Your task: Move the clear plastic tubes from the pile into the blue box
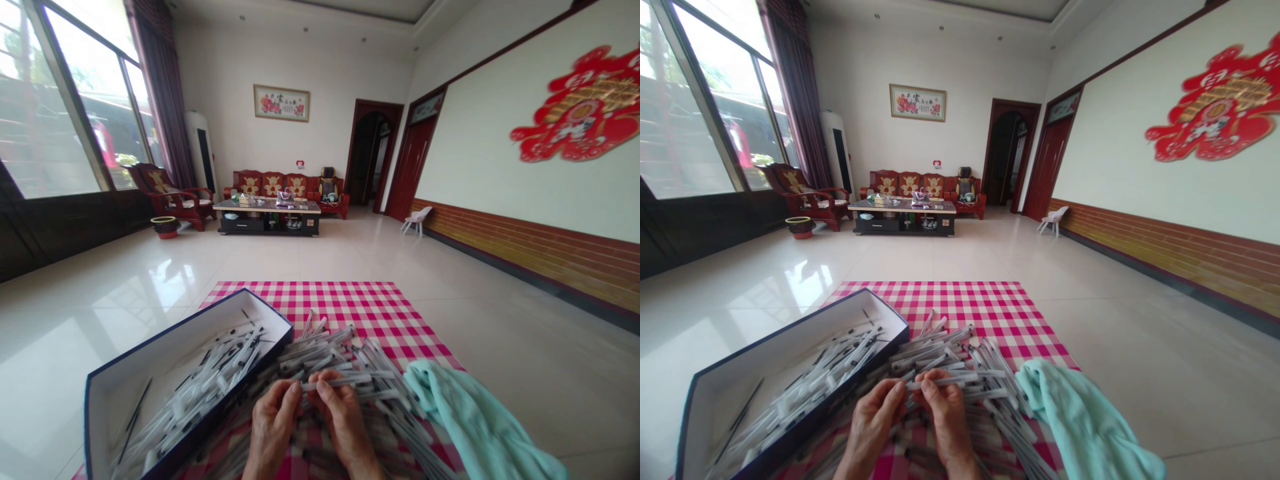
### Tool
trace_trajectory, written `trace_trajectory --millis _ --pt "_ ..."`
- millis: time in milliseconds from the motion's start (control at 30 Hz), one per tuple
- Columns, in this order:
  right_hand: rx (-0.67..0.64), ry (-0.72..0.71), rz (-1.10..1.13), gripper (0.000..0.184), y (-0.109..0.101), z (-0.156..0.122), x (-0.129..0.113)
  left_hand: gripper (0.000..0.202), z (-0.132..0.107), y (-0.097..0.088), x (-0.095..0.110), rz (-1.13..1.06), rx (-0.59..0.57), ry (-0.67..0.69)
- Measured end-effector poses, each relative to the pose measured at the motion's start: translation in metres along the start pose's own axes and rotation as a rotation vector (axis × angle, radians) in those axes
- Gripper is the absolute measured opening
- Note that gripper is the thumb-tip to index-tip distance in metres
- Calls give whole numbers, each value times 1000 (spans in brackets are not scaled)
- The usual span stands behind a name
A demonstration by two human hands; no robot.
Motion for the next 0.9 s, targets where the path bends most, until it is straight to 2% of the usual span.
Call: trace_trajectory --millis 200,367,633,767,900 --pt "8 -8 -35 9 0 -1 -1 52 -1 -5 5 129 42 15" --pt "26 -3 -19 9 -2 -1 -1 53 -2 -5 -2 73 13 -57" --pt "24 -10 -29 10 -2 -1 -3 44 -1 -4 3 34 52 40" --pt "35 -7 -11 11 -3 -1 -3 50 -1 -8 -1 81 71 17" --pt "42 -5 10 13 -4 -1 -3 49 -1 -10 -3 28 77 -36"
Point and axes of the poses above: each hand's wrist, its own z-axis towards the middle knuckle, its own y-axis out of the palm, x = y × z, the point moved 10 cm from there along z, towards the middle knuckle, and after that the axes turned 14 degrees about y, right-handed, at the moved point
